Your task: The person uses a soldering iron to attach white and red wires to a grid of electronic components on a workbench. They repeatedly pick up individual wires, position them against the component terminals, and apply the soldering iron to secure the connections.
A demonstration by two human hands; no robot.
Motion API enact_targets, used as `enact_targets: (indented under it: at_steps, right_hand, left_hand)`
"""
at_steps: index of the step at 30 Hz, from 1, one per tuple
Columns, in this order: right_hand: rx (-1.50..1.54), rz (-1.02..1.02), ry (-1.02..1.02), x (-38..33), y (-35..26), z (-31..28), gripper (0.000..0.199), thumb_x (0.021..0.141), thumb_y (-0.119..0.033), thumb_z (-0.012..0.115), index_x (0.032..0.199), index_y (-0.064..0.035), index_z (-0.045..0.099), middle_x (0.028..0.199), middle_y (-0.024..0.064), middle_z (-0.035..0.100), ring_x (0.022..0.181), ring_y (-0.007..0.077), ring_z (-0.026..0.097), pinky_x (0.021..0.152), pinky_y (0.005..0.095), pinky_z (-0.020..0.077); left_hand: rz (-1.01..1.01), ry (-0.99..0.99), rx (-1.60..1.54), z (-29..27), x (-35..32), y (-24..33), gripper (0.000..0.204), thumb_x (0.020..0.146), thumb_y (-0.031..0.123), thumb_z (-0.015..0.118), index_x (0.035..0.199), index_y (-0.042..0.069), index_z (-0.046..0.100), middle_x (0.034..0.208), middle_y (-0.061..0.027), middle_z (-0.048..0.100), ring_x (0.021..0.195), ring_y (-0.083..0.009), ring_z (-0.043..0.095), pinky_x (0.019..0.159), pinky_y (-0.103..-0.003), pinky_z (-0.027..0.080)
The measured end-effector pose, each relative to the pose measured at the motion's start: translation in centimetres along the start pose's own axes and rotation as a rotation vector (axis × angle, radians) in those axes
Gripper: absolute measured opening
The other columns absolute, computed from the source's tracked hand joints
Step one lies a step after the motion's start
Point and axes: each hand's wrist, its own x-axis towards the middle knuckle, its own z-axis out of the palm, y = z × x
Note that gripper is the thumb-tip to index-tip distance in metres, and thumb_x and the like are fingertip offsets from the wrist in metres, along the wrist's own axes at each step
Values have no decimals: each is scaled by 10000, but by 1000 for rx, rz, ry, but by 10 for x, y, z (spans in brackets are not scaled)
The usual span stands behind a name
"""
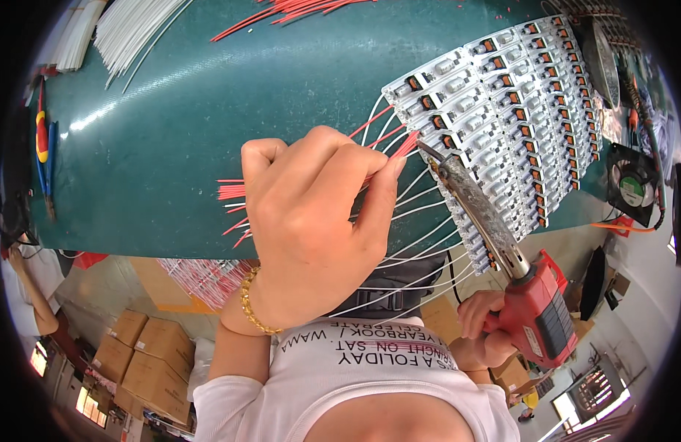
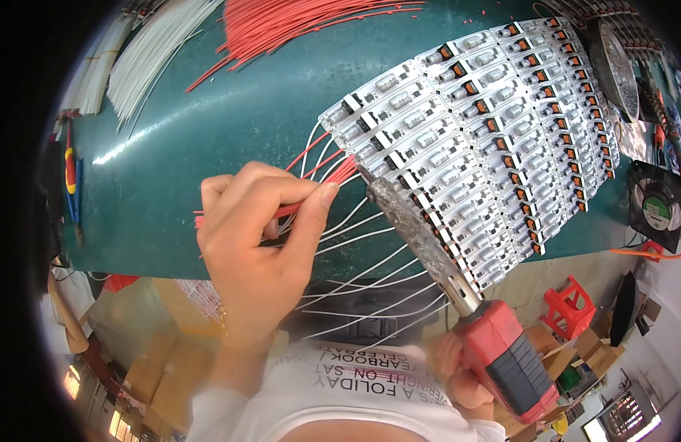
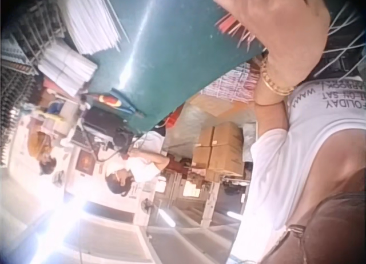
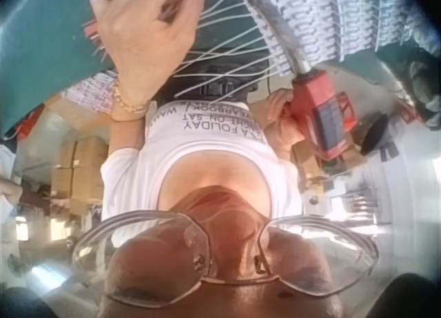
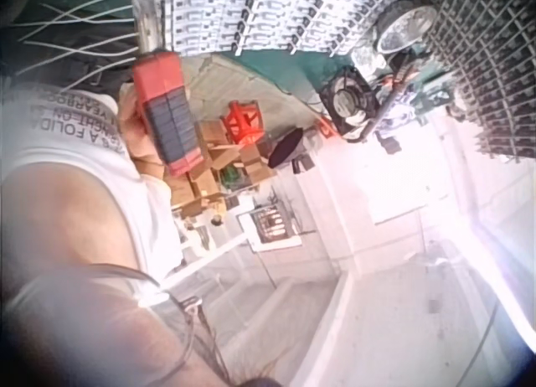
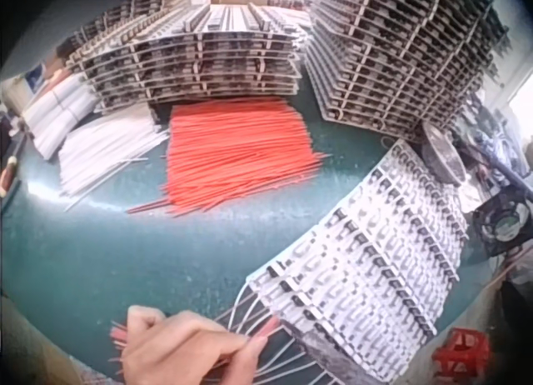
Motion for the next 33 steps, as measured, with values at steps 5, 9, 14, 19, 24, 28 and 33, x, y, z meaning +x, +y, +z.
enact_targets:
  at_steps: [5, 9, 14, 19, 24, 28, 33]
  right_hand:
    - [103, -128, 93, -14, 9, -6, 755, 815, -583, 584, 1196, 45, 407, 469, 10, 457, 386, 124, 438, 395, 261, 347]
    - [107, -240, 34, -2, 5, -1, 767, 819, -568, 592, 1224, 52, 392, 472, 7, 451, 385, 120, 427, 396, 263, 343]
    - [73, -97, 192, -11, 5, 7, 768, 826, -569, 580, 1228, 56, 387, 468, 6, 440, 371, 119, 405, 394, 263, 340]
    - [110, -115, 194, -8, 4, 9, 785, 828, -577, 568, 1249, 55, 371, 461, 5, 433, 360, 119, 393, 389, 258, 341]
    - [83, -139, 237, -19, 1, 5, 797, 823, -592, 560, 1249, 53, 364, 455, 2, 431, 358, 120, 401, 383, 257, 341]
    - [95, -266, 95, -21, 12, -6, 795, 822, -599, 555, 1239, 51, 369, 458, -1, 436, 365, 120, 415, 384, 257, 342]
    - [67, -122, 153, -23, 11, -3, 760, 813, -610, 554, 1179, 38, 399, 460, -1, 442, 374, 122, 425, 391, 255, 348]
  left_hand:
    - [-7, 11, 4, -1, 1, -1, 107, 716, 51, 741, 710, 75, 636, 655, 23, 567, 485, -98, 354, 646, -264, 290]
    - [7, 21, 11, 1, 0, 1, 108, 716, 56, 742, 710, 72, 635, 656, 21, 565, 478, -102, 347, 645, -266, 291]
    - [5, 11, 21, -1, 1, 0, 97, 725, 62, 737, 720, 76, 641, 653, 22, 557, 487, -108, 348, 647, -265, 294]
    - [-152, 28, -136, -4, 1, 9, 68, 746, 46, 709, 742, 73, 647, 639, 8, 534, 581, -99, 389, 632, -241, 326]
    - [-56, -70, -93, -6, -4, 7, 83, 749, 43, 702, 726, 73, 628, 609, 17, 506, 564, -99, 379, 659, -252, 314]
    - [18, -16, -12, 4, -6, 7, 129, 762, 67, 700, 686, 82, 597, 588, 25, 495, 470, -102, 320, 665, -272, 282]
    - [21, -35, -12, 3, -6, 5, 119, 756, 70, 700, 688, 82, 603, 589, 24, 499, 478, -98, 326, 668, -270, 285]
